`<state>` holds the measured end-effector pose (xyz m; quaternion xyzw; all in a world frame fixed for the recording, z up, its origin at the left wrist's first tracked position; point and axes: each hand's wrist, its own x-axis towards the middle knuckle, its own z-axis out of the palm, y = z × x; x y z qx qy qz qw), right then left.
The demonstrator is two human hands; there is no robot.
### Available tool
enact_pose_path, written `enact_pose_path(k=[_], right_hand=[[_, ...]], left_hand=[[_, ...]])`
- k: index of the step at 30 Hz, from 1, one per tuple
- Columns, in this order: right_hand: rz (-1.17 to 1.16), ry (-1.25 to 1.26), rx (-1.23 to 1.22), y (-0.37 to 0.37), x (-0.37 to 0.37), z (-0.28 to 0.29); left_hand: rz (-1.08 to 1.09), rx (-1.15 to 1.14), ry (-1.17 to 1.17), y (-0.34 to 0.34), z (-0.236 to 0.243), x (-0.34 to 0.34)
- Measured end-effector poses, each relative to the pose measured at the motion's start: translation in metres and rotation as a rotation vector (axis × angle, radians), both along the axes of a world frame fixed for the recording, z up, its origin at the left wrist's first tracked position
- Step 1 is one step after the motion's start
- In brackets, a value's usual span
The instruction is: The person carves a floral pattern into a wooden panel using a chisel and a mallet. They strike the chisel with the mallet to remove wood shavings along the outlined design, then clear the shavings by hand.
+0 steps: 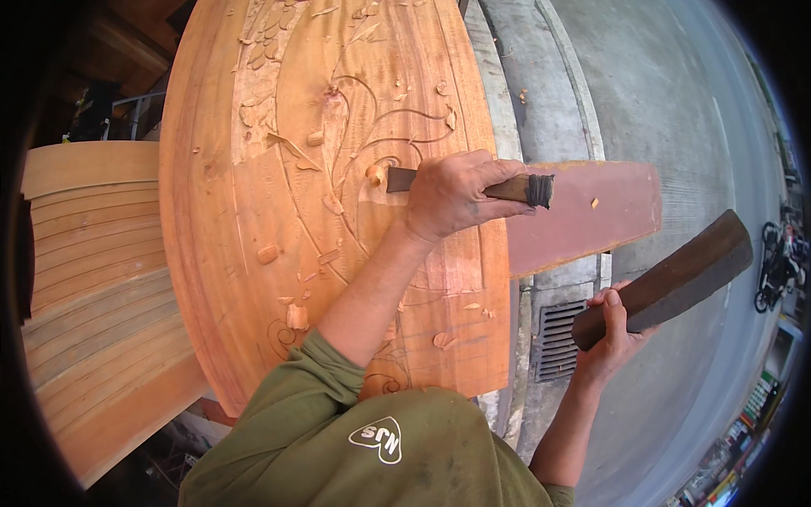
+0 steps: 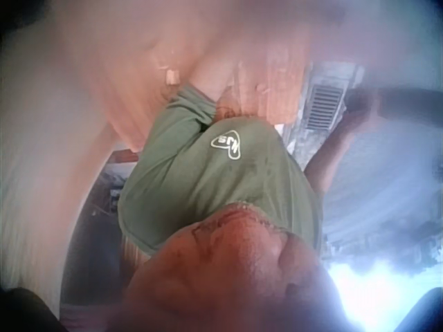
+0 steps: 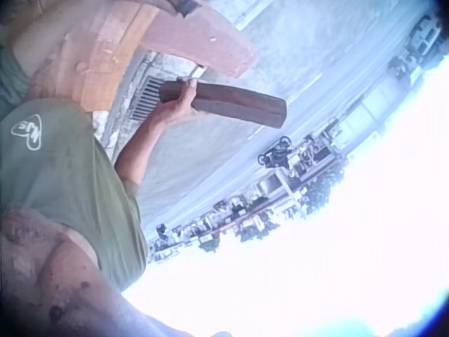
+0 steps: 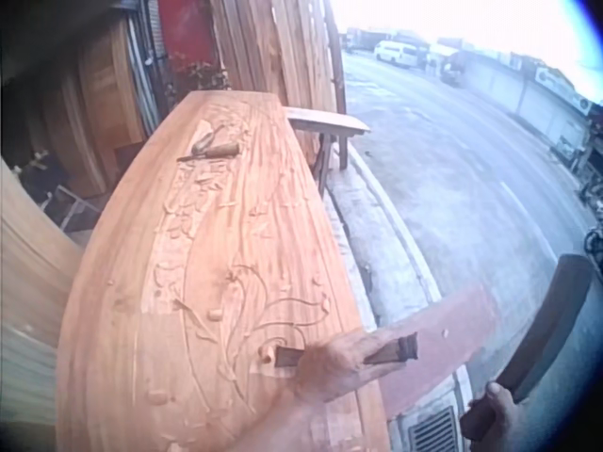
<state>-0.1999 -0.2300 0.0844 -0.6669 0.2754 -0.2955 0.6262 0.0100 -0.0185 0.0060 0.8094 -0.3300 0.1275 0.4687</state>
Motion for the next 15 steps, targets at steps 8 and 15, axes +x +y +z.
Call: enact_pose_path(k=[8,15], right_hand=[[0.072,0.192,0.069,0.054,0.043,-0.02],[0.171,0.307,0.021,0.036,0.038,-0.036]], left_hand=[[-0.002,-0.039,0.031,-0.001,-0.001,0.001],[-0.046,0.054,0.077,0.01,-0.003,0.002]])
